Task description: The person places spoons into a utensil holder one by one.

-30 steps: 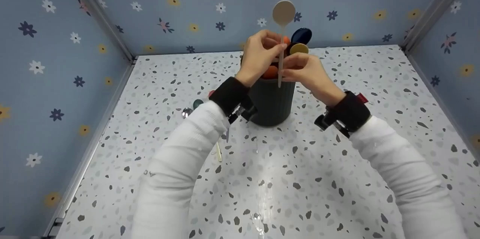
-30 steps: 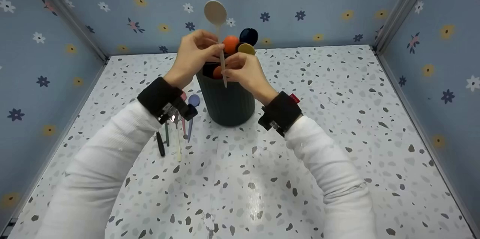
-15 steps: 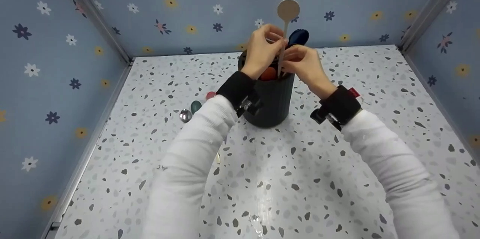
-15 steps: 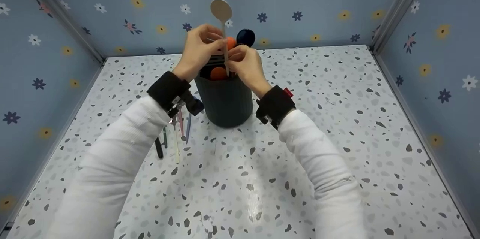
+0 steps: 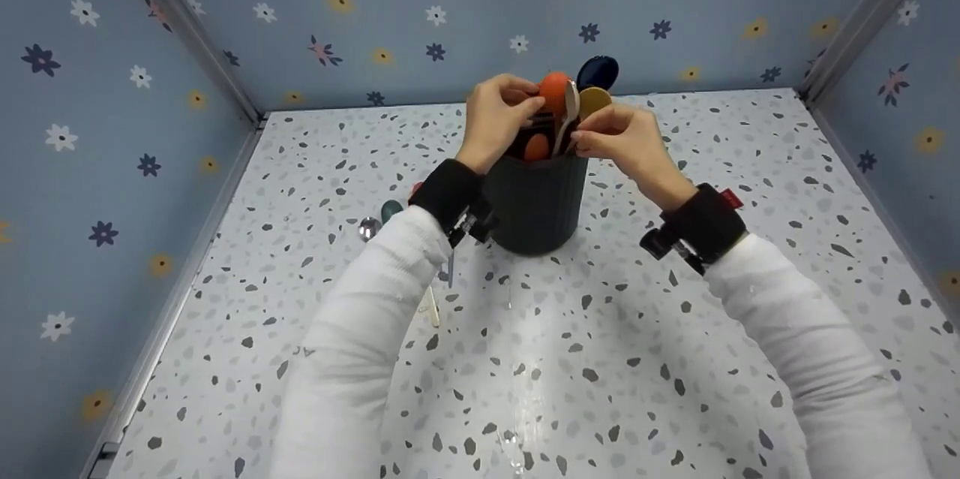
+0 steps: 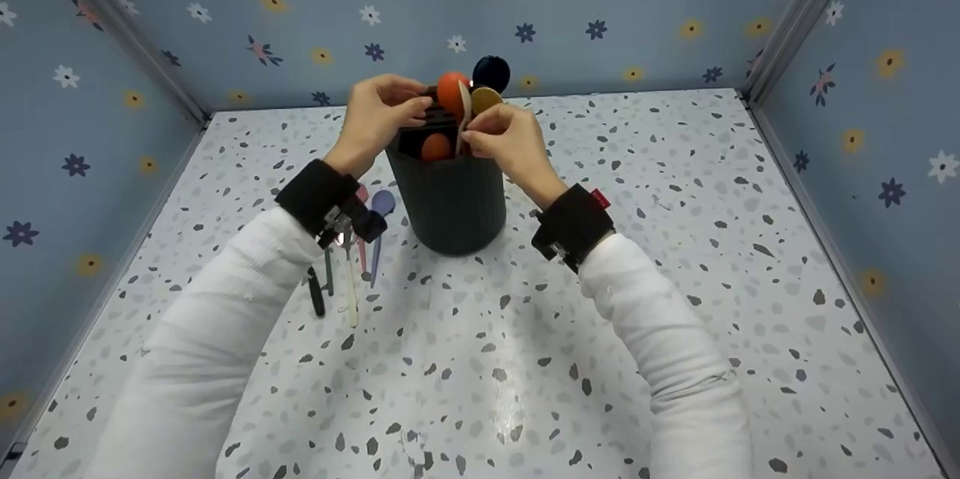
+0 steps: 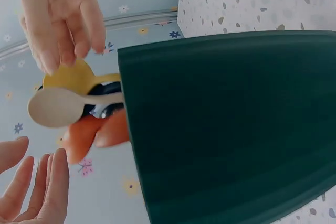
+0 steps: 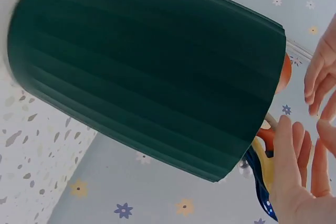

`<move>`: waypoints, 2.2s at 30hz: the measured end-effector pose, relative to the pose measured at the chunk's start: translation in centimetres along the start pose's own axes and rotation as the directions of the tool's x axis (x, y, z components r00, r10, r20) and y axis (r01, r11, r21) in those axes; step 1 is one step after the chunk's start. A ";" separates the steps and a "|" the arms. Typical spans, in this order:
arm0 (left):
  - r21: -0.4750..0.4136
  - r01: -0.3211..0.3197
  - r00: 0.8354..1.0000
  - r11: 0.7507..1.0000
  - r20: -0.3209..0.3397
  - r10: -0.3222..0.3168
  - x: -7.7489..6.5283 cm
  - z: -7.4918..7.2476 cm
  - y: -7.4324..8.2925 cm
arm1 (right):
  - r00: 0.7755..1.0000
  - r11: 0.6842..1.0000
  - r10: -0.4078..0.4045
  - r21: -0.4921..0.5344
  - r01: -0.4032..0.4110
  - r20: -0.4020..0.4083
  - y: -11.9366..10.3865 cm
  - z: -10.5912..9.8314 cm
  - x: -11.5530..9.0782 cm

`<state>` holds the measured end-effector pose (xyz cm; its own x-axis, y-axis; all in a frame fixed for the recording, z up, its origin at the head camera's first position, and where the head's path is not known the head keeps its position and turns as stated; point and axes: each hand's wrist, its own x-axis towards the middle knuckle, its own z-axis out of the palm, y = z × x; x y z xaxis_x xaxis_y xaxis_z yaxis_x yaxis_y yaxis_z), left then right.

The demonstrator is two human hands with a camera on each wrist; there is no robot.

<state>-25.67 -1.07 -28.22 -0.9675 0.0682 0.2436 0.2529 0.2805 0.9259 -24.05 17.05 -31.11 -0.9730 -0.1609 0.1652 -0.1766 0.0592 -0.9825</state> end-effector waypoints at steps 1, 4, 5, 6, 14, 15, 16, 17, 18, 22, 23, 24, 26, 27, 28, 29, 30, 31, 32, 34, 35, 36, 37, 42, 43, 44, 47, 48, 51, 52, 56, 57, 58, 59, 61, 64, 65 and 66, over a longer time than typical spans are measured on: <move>-0.025 0.007 1.000 1.000 -0.004 -0.007 -0.2 -0.3 -0.2 | 1.000 1.000 0.002 0.001 -0.002 0.012 0.1 -0.1 -0.2; -0.071 0.009 1.000 0.997 -0.026 -0.010 -0.7 -1.2 -0.9 | 0.999 1.000 0.009 -0.002 -0.009 0.042 0.3 -0.2 -0.7; -0.079 0.010 0.999 0.997 -0.035 -0.013 -0.8 -1.6 -1.2 | 0.999 1.000 0.011 -0.005 -0.011 0.047 0.4 -0.2 -0.9; -0.089 0.011 0.999 0.996 -0.047 -0.016 -1.0 -1.9 -1.5 | 0.999 1.000 0.013 -0.010 -0.012 0.052 0.5 -0.2 -1.0; -0.097 0.029 0.987 0.995 -0.158 -0.044 -1.9 -4.3 -4.2 | 0.993 0.999 0.032 -0.042 -0.028 0.112 1.5 -0.1 -1.8; -0.102 0.035 0.984 0.994 -0.170 -0.052 -2.1 -4.5 -4.6 | 0.992 0.998 0.037 -0.047 -0.031 0.121 1.7 0.0 -2.0; -0.112 0.041 0.982 0.993 -0.179 -0.060 -2.2 -4.7 -4.9 | 0.991 0.998 0.041 -0.050 -0.035 0.129 1.8 0.0 -2.1; -0.122 0.048 0.980 0.991 -0.188 -0.071 -2.4 -4.8 -5.3 | 0.990 0.998 0.045 -0.050 -0.039 0.135 2.0 0.1 -2.2; -0.135 0.054 0.977 0.989 -0.198 -0.080 -2.5 -4.9 -5.6 | 0.989 0.998 0.050 -0.050 -0.044 0.140 2.1 0.2 -2.2; -0.148 0.071 0.971 0.987 -0.217 -0.102 -3.3 -5.3 -7.0 | 0.984 0.996 0.080 -0.059 -0.071 0.159 2.8 0.4 -2.6; -0.149 0.078 0.970 0.986 -0.216 -0.110 -3.5 -5.4 -7.4 | 0.983 0.995 0.089 -0.061 -0.080 0.161 3.0 0.5 -2.7; -0.148 0.084 0.970 0.985 -0.215 -0.115 -3.7 -5.4 -7.7 | 0.982 0.994 0.095 -0.068 -0.085 0.166 3.1 0.5 -2.8; -0.145 0.102 0.970 0.984 -0.206 -0.131 -4.1 -5.6 -8.4 | 0.979 0.992 0.111 -0.084 -0.098 0.170 3.5 0.6 -3.0; -0.147 0.111 0.969 0.983 -0.203 -0.140 -4.3 -5.6 -8.8 | 0.978 0.990 0.119 -0.093 -0.104 0.172 3.7 0.6 -3.1; -0.146 0.118 0.969 0.982 -0.197 -0.146 -4.5 -5.7 -9.1 | 0.976 0.989 0.126 -0.099 -0.110 0.176 3.8 0.7 -3.2; -0.145 0.129 0.968 0.981 -0.194 -0.156 -4.7 -5.7 -9.5 | 0.975 0.988 0.133 -0.103 -0.116 0.175 4.0 0.7 -3.3; -0.143 0.137 0.967 0.980 -0.193 -0.164 -4.8 -5.7 -9.8 | 0.975 0.987 0.138 -0.104 -0.121 0.176 4.2 0.7 -3.4; -0.141 0.149 0.966 0.979 -0.192 -0.174 -5.0 -5.7 -10.2 | 0.974 0.986 0.146 -0.100 -0.130 0.175 4.3 0.7 -3.5; -0.134 0.160 0.964 0.978 -0.192 -0.184 -5.1 -5.7 -10.5 | 0.972 0.986 0.153 -0.093 -0.139 0.176 4.5 0.6 -3.6; -0.127 0.188 0.960 0.974 -0.186 -0.209 -5.3 -5.6 -11.2 | 0.970 0.986 0.164 -0.071 -0.153 0.180 4.8 0.6 -3.8; -0.129 0.203 0.957 0.971 -0.184 -0.225 -5.4 -5.6 -11.6 | 0.969 0.985 0.170 -0.058 -0.162 0.182 4.9 0.5 -3.9; -0.127 0.216 0.955 0.968 -0.181 -0.237 -5.6 -5.5 -11.9 | 0.967 0.985 0.173 -0.047 -0.167 0.187 5.1 0.5 -4.0; -0.126 0.229 0.952 0.965 -0.178 -0.250 -5.7 -5.5 -12.3 | 0.966 0.985 0.175 -0.037 -0.171 0.190 5.2 0.5 -4.1; -0.088 0.274 0.943 0.958 -0.172 -0.285 -6.3 -5.2 -14.1 | 0.963 0.984 0.176 -0.017 -0.176 0.203 6.0 0.4 -4.4; -0.070 0.278 0.943 0.958 -0.170 -0.286 -6.4 -5.1 -14.4 | 0.963 0.983 0.180 -0.017 -0.181 0.201 6.2 0.4 -4.4; -0.047 0.283 0.943 0.958 -0.169 -0.287 -6.5 -5.0 -14.7 | 0.961 0.982 0.187 -0.019 -0.187 0.202 6.4 0.4 -4.5; 0.036 0.297 0.943 0.954 -0.169 -0.288 -6.8 -4.7 -15.7 | 0.957 0.978 0.207 -0.018 -0.208 0.202 6.9 0.3 -4.7; 0.054 0.304 0.942 0.951 -0.166 -0.292 -6.9 -4.6 -16.0 | 0.956 0.977 0.212 -0.017 -0.213 0.204 7.1 0.2 -4.8; 0.114 0.321 0.940 0.940 -0.161 -0.302 -7.1 -4.2 -16.8 | 0.951 0.974 0.221 -0.008 -0.225 0.215 7.7 0.1 -5.0; 0.128 0.325 0.939 0.937 -0.161 -0.304 -7.1 -4.0 -17.1 | 0.950 0.974 0.224 -0.005 -0.228 0.219 7.9 0.1 -5.1; 0.154 0.332 0.938 0.931 -0.159 -0.308 -7.4 -3.6 -17.9 | 0.943 0.971 0.228 0.010 -0.237 0.242 8.6 0.0 -5.5; 0.160 0.331 0.939 0.930 -0.160 -0.306 -7.5 -3.5 -18.2 | 0.942 0.970 0.231 0.015 -0.242 0.245 8.8 0.1 -5.5; 0.179 0.328 0.939 0.928 -0.166 -0.300 -7.5 -3.3 -18.5 | 0.940 0.969 0.236 0.013 -0.246 0.248 9.0 0.1 -5.6; 0.188 0.314 0.944 0.931 -0.165 -0.286 -7.5 -3.3 -18.9 | 0.937 0.967 0.242 0.011 -0.253 0.250 9.2 0.1 -5.7; 0.211 0.298 0.950 0.931 -0.163 -0.267 -7.5 -3.3 -19.4 | 0.931 0.962 0.262 0.012 -0.273 0.254 9.5 0.3 -5.8; 0.263 0.255 0.959 0.930 -0.191 -0.209 -5.6 -2.8 -27.7 | 0.925 0.957 0.278 0.012 -0.291 0.257 10.0 0.4 -6.0; 0.264 0.250 0.960 0.932 -0.190 -0.204 -4.6 -2.7 -31.7 | 0.925 0.957 0.277 0.015 -0.291 0.261 10.2 0.5 -6.1; 0.287 0.252 0.958 0.924 -0.206 -0.197 -3.8 -2.4 -35.2 | 0.924 0.957 0.276 0.018 -0.291 0.266 10.3 0.5 -6.1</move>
<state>-30.89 -13.52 -61.02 -0.9761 -0.1872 0.1101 -0.0115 0.5510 0.8344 -19.84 18.15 -42.30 -0.9082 -0.3940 -0.1412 0.1165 0.0859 -0.9895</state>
